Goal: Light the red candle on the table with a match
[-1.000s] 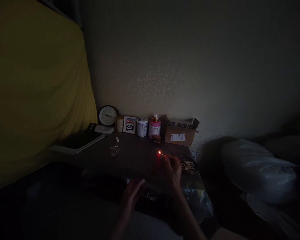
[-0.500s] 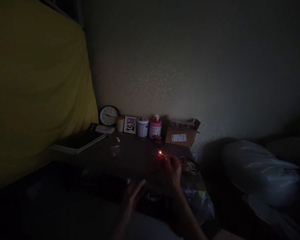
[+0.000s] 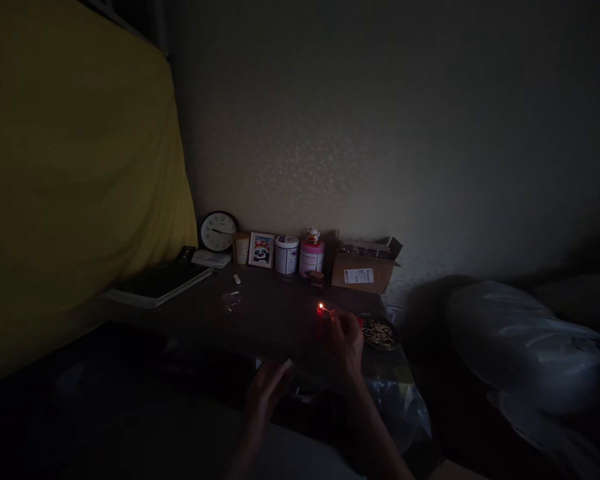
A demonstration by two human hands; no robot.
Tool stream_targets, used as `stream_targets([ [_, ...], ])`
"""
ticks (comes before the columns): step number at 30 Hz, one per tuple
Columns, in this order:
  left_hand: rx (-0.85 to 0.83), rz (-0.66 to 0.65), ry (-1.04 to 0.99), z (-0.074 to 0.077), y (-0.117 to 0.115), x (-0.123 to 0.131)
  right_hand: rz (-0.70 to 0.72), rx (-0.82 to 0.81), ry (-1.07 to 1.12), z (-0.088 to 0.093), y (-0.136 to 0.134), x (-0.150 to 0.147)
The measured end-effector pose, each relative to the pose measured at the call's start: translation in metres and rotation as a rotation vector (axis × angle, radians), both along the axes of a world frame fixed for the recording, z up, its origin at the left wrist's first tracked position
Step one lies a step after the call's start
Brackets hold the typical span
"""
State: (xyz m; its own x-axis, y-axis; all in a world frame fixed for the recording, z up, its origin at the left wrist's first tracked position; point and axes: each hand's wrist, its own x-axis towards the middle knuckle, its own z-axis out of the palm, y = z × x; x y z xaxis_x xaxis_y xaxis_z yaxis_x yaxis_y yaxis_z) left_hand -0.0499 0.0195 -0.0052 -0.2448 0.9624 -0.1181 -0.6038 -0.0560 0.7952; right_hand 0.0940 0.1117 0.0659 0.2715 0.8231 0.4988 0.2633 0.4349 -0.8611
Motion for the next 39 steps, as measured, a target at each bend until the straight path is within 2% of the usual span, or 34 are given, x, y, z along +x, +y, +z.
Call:
stream_targets([
  [14,-0.01,0.028,-0.003,-0.006,0.003,-0.001,-0.019,-0.019,-0.025,0.006,-0.003,0.0],
  [24,-0.014,-0.008,0.024,0.006,-0.002,-0.001,-0.009,-0.015,-0.019,0.001,0.002,-0.002],
  [28,-0.025,0.021,0.007,0.005,-0.001,0.0,0.009,-0.007,0.001,-0.001,0.003,-0.003],
  [39,0.005,-0.004,0.021,0.008,-0.006,0.0,0.036,-0.004,0.014,0.003,-0.002,-0.009],
])
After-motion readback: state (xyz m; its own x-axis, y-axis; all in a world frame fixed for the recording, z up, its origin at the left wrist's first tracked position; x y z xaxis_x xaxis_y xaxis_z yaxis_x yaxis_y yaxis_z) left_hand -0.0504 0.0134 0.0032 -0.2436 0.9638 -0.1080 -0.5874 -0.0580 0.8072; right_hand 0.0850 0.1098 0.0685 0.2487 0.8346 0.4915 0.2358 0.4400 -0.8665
